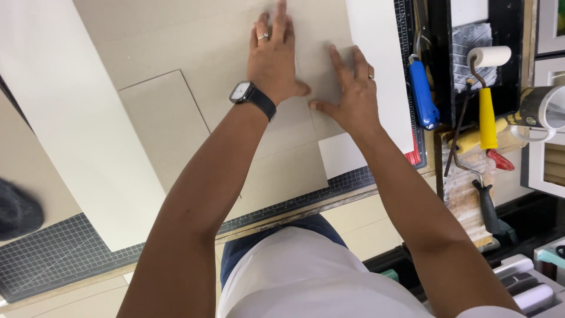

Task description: Applying adhesive to cardboard pieces using a roller and mounting them onto a white base sheet, followed by smoothing with a squeegee.

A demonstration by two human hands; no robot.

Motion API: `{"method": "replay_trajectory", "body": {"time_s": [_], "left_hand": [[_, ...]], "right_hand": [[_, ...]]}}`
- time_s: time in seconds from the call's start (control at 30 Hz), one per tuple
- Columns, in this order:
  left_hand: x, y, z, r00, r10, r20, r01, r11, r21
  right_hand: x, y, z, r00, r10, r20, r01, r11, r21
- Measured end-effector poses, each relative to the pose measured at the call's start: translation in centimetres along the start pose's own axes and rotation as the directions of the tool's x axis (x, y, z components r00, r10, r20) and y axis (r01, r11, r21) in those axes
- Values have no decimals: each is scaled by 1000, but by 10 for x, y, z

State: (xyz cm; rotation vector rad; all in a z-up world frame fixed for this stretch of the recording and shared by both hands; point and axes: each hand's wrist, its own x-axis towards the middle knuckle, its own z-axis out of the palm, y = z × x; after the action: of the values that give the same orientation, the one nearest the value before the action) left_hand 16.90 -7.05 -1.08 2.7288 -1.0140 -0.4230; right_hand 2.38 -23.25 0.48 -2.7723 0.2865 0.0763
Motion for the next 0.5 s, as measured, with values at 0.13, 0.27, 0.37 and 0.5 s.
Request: {"method": "replay_trajectory", "body": {"time_s": [0.13,0.27,0.37,0.5], "left_hand": [[-21,6,3,1000,20,-24,-20,1000,4],[-43,7,15,983,28,-181,-44,996,-82],[-40,12,10,991,-17,-133,8,998,-67],[-38,20,-9,990,-106,95,107,994,-3]], "right_hand": [[8,1,-4,998,-43,-35,41,997,-65],[19,-16,-25,985,57,162,-20,974,-226],[55,-24,-50,963,155,220,-80,946,-315],[121,5,-27,877,-408,-255,372,911,-177]]}}
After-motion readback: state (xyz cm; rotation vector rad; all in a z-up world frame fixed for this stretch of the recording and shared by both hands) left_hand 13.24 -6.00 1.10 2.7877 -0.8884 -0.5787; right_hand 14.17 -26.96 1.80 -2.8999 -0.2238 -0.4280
